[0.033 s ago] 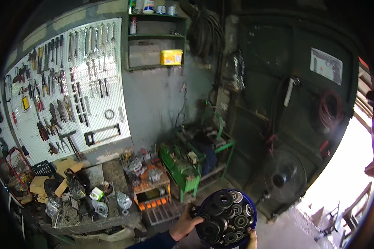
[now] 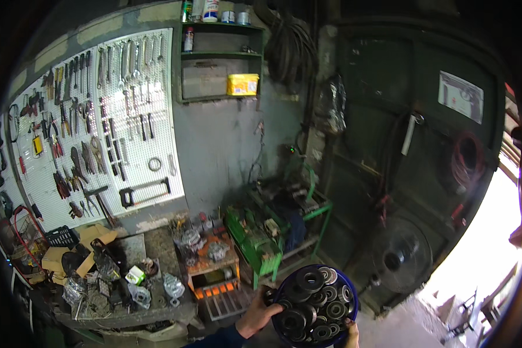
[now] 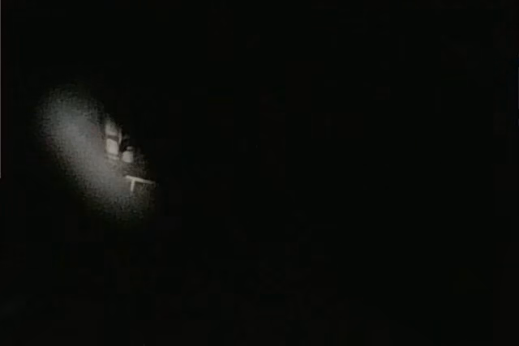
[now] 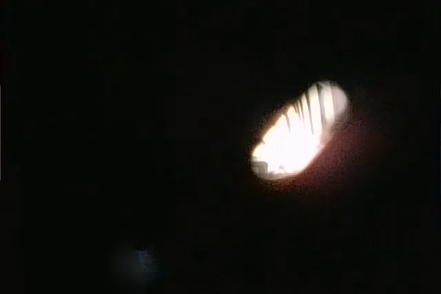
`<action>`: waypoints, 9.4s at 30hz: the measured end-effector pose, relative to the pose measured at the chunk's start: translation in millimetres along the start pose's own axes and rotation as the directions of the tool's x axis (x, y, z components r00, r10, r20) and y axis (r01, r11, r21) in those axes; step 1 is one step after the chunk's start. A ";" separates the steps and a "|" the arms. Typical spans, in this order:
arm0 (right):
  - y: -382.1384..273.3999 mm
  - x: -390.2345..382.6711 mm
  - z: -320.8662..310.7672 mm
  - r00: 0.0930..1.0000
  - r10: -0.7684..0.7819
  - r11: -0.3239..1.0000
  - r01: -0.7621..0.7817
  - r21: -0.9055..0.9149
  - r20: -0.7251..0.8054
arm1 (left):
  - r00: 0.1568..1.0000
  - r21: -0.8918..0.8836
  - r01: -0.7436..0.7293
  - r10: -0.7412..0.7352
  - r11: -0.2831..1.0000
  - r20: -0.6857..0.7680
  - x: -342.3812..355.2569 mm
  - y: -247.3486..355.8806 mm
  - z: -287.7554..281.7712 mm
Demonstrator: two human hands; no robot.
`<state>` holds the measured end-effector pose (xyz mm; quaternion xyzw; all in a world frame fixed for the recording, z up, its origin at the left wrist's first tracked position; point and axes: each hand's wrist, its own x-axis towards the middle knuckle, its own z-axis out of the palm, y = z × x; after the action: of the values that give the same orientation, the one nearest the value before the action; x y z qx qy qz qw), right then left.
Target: The person selects a bearing from a tray, washes hands, puts on a glove, and installs the bearing into a component on a bench grinder. The person then removes the glove and continues handling the bearing.
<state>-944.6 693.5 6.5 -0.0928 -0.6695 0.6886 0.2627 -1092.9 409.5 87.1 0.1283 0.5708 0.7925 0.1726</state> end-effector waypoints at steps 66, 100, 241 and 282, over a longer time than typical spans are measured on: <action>-422.1 922.4 770.4 0.589 -0.793 0.551 0.587 0.593 0.154 | 0.638 0.661 -0.517 0.759 0.544 -0.126 708.2 833.5 -281.6; -458.2 1080.3 687.2 0.444 -0.733 0.106 0.823 -0.558 0.515 | -0.024 0.925 -0.326 0.980 -0.194 0.197 681.7 661.1 -254.6; -24.3 538.3 430.5 0.427 -0.252 0.932 0.349 0.099 0.868 | 0.787 0.230 -0.447 0.502 0.864 -0.357 380.3 137.2 -145.2; -16.0 581.8 393.8 -0.274 0.478 0.738 0.641 -0.212 0.835 | 0.754 -0.102 -0.584 0.492 0.805 -0.435 389.2 140.6 -155.8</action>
<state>-1621.2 631.8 186.3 0.4646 -0.7861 0.1521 -0.3783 -1526.4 398.2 173.8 0.1075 0.4351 0.8782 -0.1669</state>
